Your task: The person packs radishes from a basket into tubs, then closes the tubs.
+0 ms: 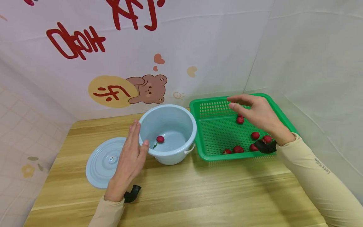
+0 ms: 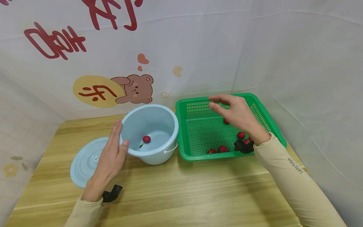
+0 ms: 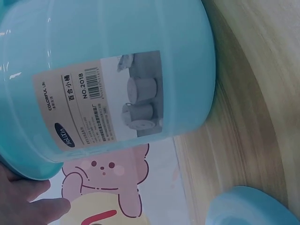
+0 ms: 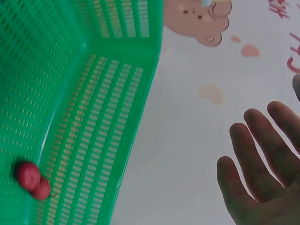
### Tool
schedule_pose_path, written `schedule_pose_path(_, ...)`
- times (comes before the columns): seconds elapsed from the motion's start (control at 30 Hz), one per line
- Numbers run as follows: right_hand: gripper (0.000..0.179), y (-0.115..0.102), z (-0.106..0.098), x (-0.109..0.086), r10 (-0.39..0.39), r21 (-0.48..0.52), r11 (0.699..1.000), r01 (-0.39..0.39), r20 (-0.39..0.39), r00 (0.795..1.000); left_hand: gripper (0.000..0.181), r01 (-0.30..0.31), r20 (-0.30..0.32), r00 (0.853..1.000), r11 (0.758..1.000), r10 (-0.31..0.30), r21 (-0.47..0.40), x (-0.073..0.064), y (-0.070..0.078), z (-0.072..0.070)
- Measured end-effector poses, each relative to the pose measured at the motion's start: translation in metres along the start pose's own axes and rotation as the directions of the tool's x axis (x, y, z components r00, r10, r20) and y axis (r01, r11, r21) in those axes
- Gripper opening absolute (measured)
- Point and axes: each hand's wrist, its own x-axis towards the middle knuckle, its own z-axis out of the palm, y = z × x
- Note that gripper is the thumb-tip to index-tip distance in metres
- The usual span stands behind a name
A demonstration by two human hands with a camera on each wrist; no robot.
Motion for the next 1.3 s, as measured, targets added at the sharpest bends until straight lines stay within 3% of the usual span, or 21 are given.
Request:
schedule_pose_path(0.4,0.044,0.036,-0.017,0.008,0.024,-0.044,0.999,-0.021,0.085,0.996,0.066,0.005,-0.008,1.0,1.0,-0.005,-0.02,-0.001,0.0,0.002)
schedule_pose_path(0.87,0.057,0.084,-0.022,0.028,0.135,-0.086,0.989,-0.122,0.168,0.976,0.066,-0.002,-0.024,1.0,0.999,0.001,-0.036,0.0,-0.001,0.004)
schedule_pose_path(1.1,0.054,0.106,-0.019,0.036,0.148,-0.105,0.987,-0.124,0.263,0.953,0.065,-0.006,-0.027,1.0,0.999,0.005,-0.042,0.0,-0.001,0.005)
schedule_pose_path(1.3,0.054,0.124,-0.012,0.041,0.152,-0.089,0.988,-0.128,0.362,0.92,0.066,-0.008,-0.023,1.0,0.999,0.007,-0.037,0.0,-0.002,0.005)
